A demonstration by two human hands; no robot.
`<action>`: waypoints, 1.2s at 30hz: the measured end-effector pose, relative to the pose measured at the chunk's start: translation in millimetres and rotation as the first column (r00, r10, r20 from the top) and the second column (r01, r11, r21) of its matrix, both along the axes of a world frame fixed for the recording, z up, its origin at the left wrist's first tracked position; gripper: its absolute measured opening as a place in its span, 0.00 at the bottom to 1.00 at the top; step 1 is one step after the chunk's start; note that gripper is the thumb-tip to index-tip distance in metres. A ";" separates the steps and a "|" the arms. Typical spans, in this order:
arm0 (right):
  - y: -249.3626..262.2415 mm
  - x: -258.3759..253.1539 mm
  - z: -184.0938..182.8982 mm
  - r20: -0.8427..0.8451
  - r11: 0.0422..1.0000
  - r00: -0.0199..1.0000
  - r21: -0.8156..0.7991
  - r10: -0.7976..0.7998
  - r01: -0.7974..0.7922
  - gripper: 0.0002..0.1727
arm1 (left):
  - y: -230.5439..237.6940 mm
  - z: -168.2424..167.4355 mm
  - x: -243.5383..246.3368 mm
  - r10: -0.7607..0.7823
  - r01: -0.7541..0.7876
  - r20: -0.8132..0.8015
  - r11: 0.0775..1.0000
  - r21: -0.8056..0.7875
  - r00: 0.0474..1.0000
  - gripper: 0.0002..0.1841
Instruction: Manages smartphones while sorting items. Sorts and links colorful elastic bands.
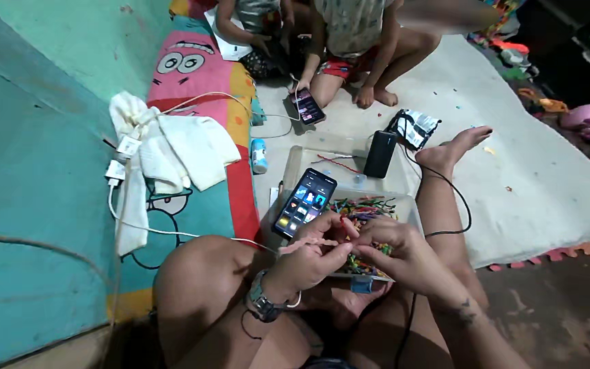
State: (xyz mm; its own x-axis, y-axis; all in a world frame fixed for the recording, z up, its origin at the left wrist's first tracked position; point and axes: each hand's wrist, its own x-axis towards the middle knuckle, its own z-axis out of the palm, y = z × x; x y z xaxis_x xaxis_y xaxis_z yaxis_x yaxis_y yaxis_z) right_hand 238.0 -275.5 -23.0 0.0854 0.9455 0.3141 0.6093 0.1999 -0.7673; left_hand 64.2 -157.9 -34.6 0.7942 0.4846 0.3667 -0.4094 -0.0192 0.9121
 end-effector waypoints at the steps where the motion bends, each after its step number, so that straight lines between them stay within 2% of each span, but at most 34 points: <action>1: 0.1 0.7 -0.5 -0.075 1.000 0.997 -0.011 0.011 -0.012 0.10 | -0.3 -0.8 0.2 0.002 -0.002 -0.009 1.000 -0.001 1.000 0.10; 4: 1.4 -1.1 -1.0 -0.200 0.997 0.980 -0.064 0.018 -0.031 0.09 | -2.8 -2.1 0.9 0.005 -0.006 -0.033 1.000 -0.018 0.999 0.09; 9: 9.9 -3.7 -4.0 -0.294 0.985 0.954 -0.132 0.065 -0.107 0.11 | -4.2 1.1 1.4 0.027 -0.028 -0.020 0.998 -0.056 0.999 0.07; 13: 15.7 2.9 1.5 -0.122 0.984 0.980 -0.061 0.158 -0.166 0.17 | 6.8 -3.6 0.3 0.119 -0.122 0.057 0.991 0.046 0.991 0.06; 16: 19.9 7.0 2.8 0.005 0.990 0.991 -0.022 0.137 -0.137 0.14 | 8.8 -2.2 -1.4 0.133 -0.134 0.014 0.987 0.094 0.991 0.07; 18: 24.3 8.3 1.4 0.010 0.996 0.996 -0.021 0.084 -0.084 0.11 | 9.1 -0.5 -1.4 0.169 -0.162 -0.040 0.978 0.131 0.985 0.08; 21: 32.3 6.8 1.6 -0.064 0.996 0.996 -0.061 0.064 -0.068 0.09 | 12.2 -1.7 -1.7 0.204 -0.193 -0.067 0.972 0.136 0.977 0.09; 24: 40.7 -0.3 2.1 -0.170 0.989 0.981 -0.094 0.093 -0.110 0.08 | 12.2 -1.8 -3.1 0.201 -0.199 -0.022 0.977 0.073 0.979 0.08; 29: 51.0 -0.2 -2.3 -0.456 0.944 0.853 -0.078 0.253 -0.321 0.10 | 16.6 2.8 -6.3 0.197 -0.195 0.052 0.980 -0.046 0.979 0.08; 33: 54.1 -1.8 0.7 -0.509 0.932 0.823 -0.101 0.252 -0.348 0.12 | 21.1 0.8 -7.6 0.188 -0.181 0.071 0.979 -0.090 0.980 0.11; 36: 55.0 -1.9 2.5 -0.551 0.920 0.797 -0.125 0.248 -0.372 0.14 | 23.5 2.8 -9.8 0.183 -0.179 0.069 0.982 -0.057 0.981 0.13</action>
State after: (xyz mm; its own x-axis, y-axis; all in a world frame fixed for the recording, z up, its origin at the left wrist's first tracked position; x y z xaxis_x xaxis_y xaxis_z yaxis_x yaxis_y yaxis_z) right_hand 236.1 -220.5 -20.6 -0.1343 0.9864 0.0943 0.0460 0.1012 -0.9938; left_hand 54.4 -134.4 -31.8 0.6635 0.6369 0.3926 -0.4697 -0.0537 0.8812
